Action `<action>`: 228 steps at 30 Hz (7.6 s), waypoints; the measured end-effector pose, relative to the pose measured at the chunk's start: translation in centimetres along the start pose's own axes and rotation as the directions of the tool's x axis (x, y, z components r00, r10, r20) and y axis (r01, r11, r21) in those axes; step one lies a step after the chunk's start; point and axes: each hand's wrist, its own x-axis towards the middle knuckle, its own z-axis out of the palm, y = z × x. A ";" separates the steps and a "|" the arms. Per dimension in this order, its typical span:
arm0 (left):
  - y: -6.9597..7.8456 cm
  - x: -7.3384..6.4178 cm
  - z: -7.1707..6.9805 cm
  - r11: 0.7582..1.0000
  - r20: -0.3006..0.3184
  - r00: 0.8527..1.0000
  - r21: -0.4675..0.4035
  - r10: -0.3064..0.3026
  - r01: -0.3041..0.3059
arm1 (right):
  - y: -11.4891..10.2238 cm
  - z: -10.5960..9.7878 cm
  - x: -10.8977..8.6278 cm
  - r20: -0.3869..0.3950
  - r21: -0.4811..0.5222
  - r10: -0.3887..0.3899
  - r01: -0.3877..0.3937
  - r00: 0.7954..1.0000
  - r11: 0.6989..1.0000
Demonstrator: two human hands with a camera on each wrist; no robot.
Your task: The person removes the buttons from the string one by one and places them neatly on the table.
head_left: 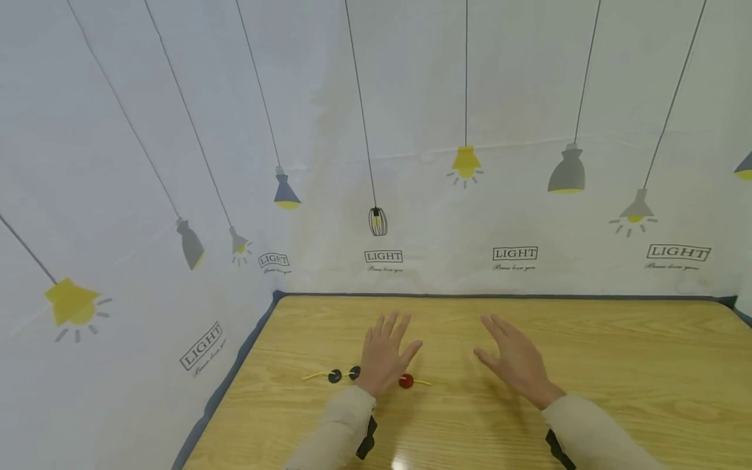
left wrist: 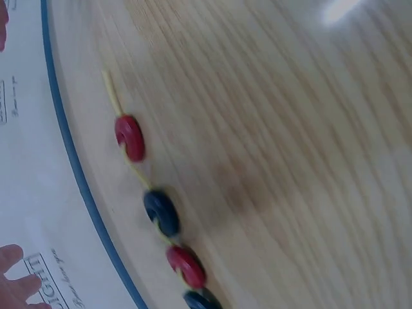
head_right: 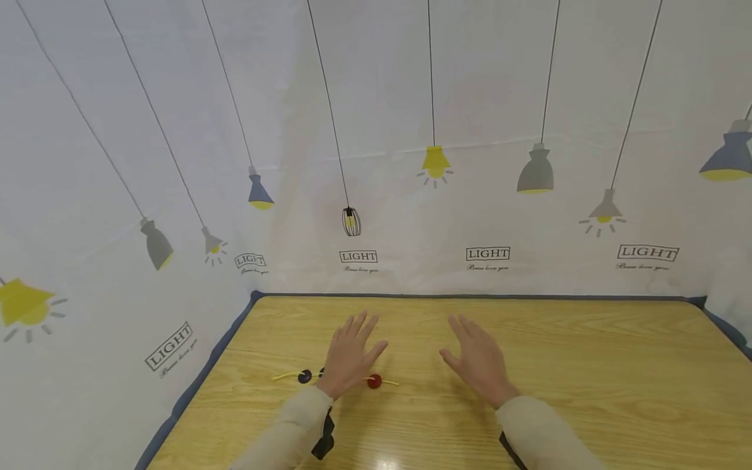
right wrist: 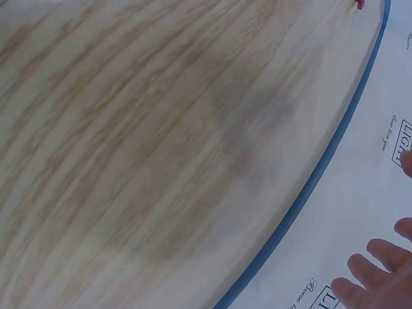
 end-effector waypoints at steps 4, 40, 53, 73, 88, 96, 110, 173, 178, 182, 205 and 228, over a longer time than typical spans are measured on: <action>-1.7 -0.6 -0.1 1.000 -0.089 0.996 0.008 0.013 -0.012 | -0.2 0.6 0.2 -0.019 0.054 0.021 -0.020 1.000 0.998; -12.3 -6.3 -1.3 0.981 -0.122 0.986 -0.171 -0.110 0.088 | -5.0 6.9 1.1 0.202 0.500 -0.127 0.010 0.971 0.866; -14.1 -7.8 -1.9 0.967 -0.034 0.988 -0.212 -0.151 0.141 | -5.5 8.2 1.3 0.288 0.499 -0.136 -0.028 0.948 0.866; -15.0 -8.3 -1.8 0.829 0.107 0.932 -0.429 -0.347 0.358 | -5.4 8.1 1.5 0.296 0.512 -0.156 -0.019 0.943 0.859; -15.5 -8.4 -1.5 0.793 0.093 0.910 -0.461 -0.403 0.398 | -5.3 8.2 1.6 0.295 0.492 -0.160 -0.006 0.942 0.871; -15.4 -8.6 -1.5 0.803 0.086 0.913 -0.448 -0.398 0.392 | -5.3 8.4 1.5 0.295 0.481 -0.186 0.023 0.937 0.876; -14.7 -8.7 -1.5 0.795 0.096 0.890 -0.416 -0.446 0.442 | -4.2 8.3 1.3 0.262 0.586 -0.312 0.107 0.913 0.803; -4.6 -2.6 2.7 0.798 0.127 0.970 -0.553 -0.206 0.241 | 6.3 0.6 -1.6 0.293 0.334 -0.026 -0.077 0.956 0.939; -3.3 -2.0 3.0 0.809 0.156 0.972 -0.540 -0.176 0.233 | 7.3 -0.5 -2.2 0.294 0.313 -0.003 -0.093 0.956 0.945; -2.6 -1.7 3.4 0.824 0.177 0.972 -0.518 -0.156 0.227 | 7.9 -0.9 -2.4 0.289 0.296 0.010 -0.100 0.957 0.950; -1.0 -1.1 4.8 0.833 0.186 0.976 -0.519 -0.110 0.192 | 11.0 -2.1 -4.0 0.302 0.226 0.089 -0.161 0.949 0.961; -0.8 -0.9 5.6 0.846 0.226 0.967 -0.488 -0.113 0.213 | 11.7 -3.0 -4.3 0.336 0.238 0.090 -0.177 0.938 0.955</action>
